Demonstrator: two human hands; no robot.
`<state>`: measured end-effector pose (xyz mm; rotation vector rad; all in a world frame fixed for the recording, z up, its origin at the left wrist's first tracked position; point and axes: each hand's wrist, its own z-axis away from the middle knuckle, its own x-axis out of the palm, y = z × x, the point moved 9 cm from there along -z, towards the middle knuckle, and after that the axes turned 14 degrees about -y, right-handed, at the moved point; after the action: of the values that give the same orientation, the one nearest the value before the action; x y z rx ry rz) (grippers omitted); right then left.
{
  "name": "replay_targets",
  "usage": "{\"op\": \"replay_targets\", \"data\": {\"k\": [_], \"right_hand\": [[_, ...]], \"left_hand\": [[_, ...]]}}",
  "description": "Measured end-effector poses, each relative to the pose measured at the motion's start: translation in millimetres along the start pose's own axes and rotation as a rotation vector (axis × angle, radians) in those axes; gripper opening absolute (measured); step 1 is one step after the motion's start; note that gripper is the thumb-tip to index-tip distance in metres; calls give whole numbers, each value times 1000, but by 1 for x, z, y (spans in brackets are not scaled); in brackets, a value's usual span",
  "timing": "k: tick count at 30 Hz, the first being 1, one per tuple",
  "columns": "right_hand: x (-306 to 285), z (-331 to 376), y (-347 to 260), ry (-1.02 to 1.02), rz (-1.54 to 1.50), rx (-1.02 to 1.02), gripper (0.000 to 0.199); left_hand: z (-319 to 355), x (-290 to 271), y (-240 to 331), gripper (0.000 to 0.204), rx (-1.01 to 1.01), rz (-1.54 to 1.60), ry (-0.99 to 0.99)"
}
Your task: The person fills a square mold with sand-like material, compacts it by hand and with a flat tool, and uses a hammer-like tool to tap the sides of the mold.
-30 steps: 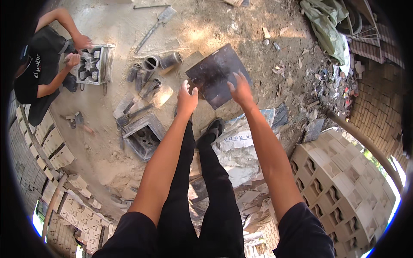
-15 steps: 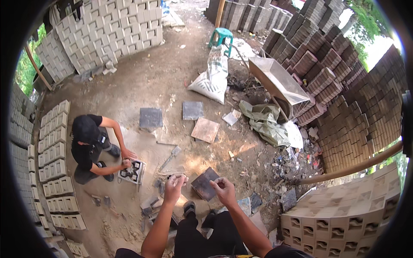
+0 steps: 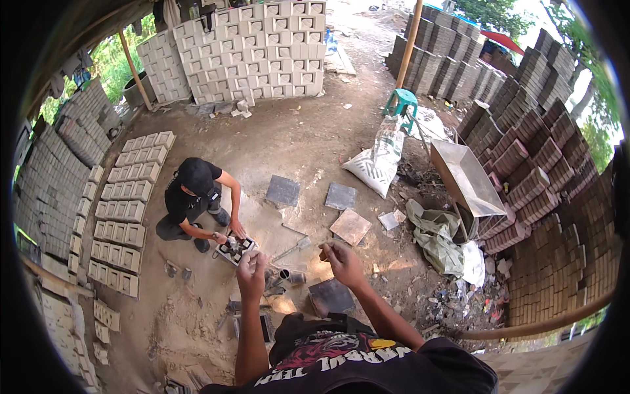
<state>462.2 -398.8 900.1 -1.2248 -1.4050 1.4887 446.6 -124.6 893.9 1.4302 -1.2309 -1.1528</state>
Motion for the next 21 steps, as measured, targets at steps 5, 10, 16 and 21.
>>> {"op": "replay_targets", "data": {"k": [5, 10, 16, 21], "right_hand": [[29, -14, -2, -267, 48, -15, 24], [92, -20, -1, -495, 71, -41, 24], [198, -22, -30, -727, -27, -71, 22], [312, -11, -63, -903, 5, -158, 24]], "left_hand": [[53, 1, 6, 19, -81, -35, 183], [116, -38, 12, 19, -104, -20, 393], [185, -111, 24, 21, -113, -79, 615], [251, -178, 58, 22, -171, -183, 780]]}}
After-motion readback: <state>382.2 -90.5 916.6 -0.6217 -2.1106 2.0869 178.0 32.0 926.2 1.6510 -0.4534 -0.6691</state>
